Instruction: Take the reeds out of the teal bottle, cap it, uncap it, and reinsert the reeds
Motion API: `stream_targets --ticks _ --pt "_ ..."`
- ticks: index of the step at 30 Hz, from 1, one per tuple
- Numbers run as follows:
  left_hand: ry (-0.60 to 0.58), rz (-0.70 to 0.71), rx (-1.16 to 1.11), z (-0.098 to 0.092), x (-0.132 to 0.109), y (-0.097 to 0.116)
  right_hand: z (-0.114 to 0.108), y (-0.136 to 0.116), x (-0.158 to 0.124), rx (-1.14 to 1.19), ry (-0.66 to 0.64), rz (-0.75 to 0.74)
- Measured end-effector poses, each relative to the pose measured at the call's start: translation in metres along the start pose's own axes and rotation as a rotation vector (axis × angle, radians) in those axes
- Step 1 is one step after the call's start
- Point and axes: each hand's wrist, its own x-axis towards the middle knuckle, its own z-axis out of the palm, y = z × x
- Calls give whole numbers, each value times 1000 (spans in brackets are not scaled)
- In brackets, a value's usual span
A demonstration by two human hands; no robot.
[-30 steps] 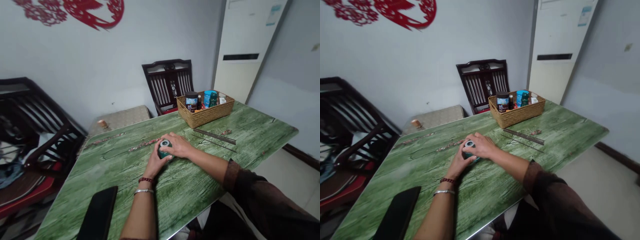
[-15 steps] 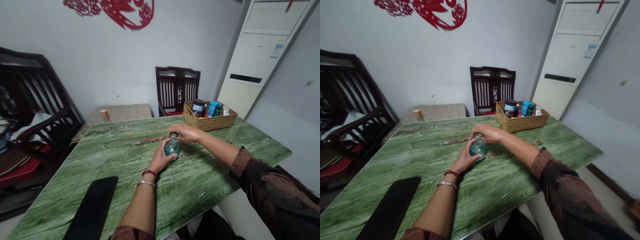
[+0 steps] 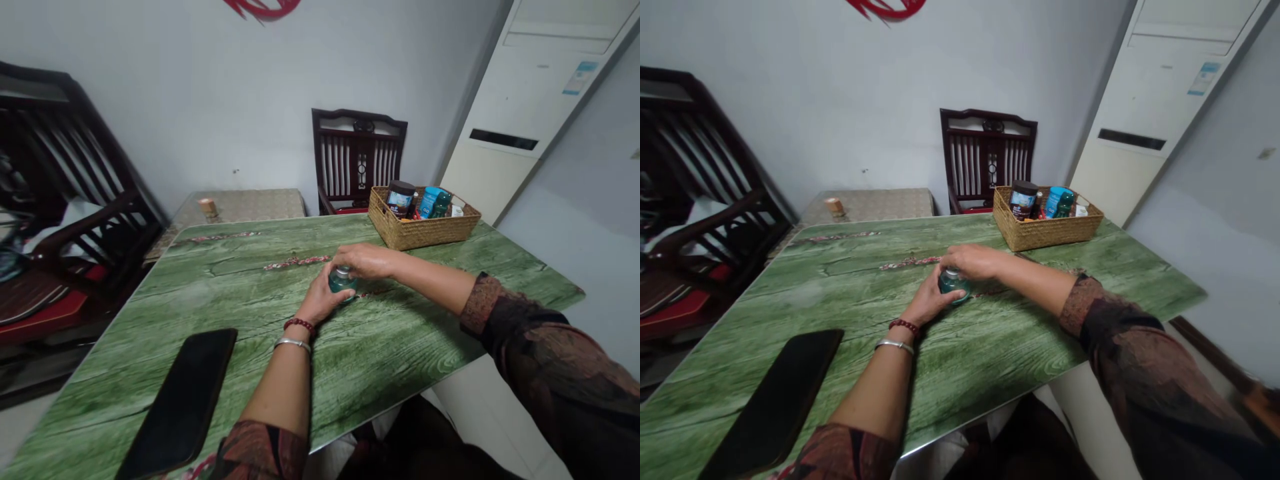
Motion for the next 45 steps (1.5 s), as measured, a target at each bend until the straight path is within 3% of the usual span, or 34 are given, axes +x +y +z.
stream_targets --ticks 6,13,19,22,27,32,34,38,40,43,45 --pt "8 -33 26 1 1 2 0 -17 5 -230 19 226" --pt "4 -31 41 0 1 2 -5 -23 3 -238 -43 210" --pt "6 -37 10 0 1 4 4 -28 8 -262 31 369" --pt "10 -37 3 0 1 6 -2 -24 4 -219 49 324" --pt "27 -37 25 -1 1 7 -10 -11 -4 -130 -28 60" --pt "19 -24 11 -1 1 5 -10 -15 -3 -209 -21 301" --pt "16 -28 9 -1 0 4 -13 -15 -5 -195 -4 283" --pt "14 -29 11 -1 0 5 -15 -13 -5 -153 -48 57" --pt "17 -31 2 -2 0 6 -13 -15 -3 -185 -73 103" --pt "21 -38 -4 -2 0 7 -11 -19 -2 -227 -72 301" --pt "21 -33 8 -2 0 6 -13 -18 -4 -205 -41 313"
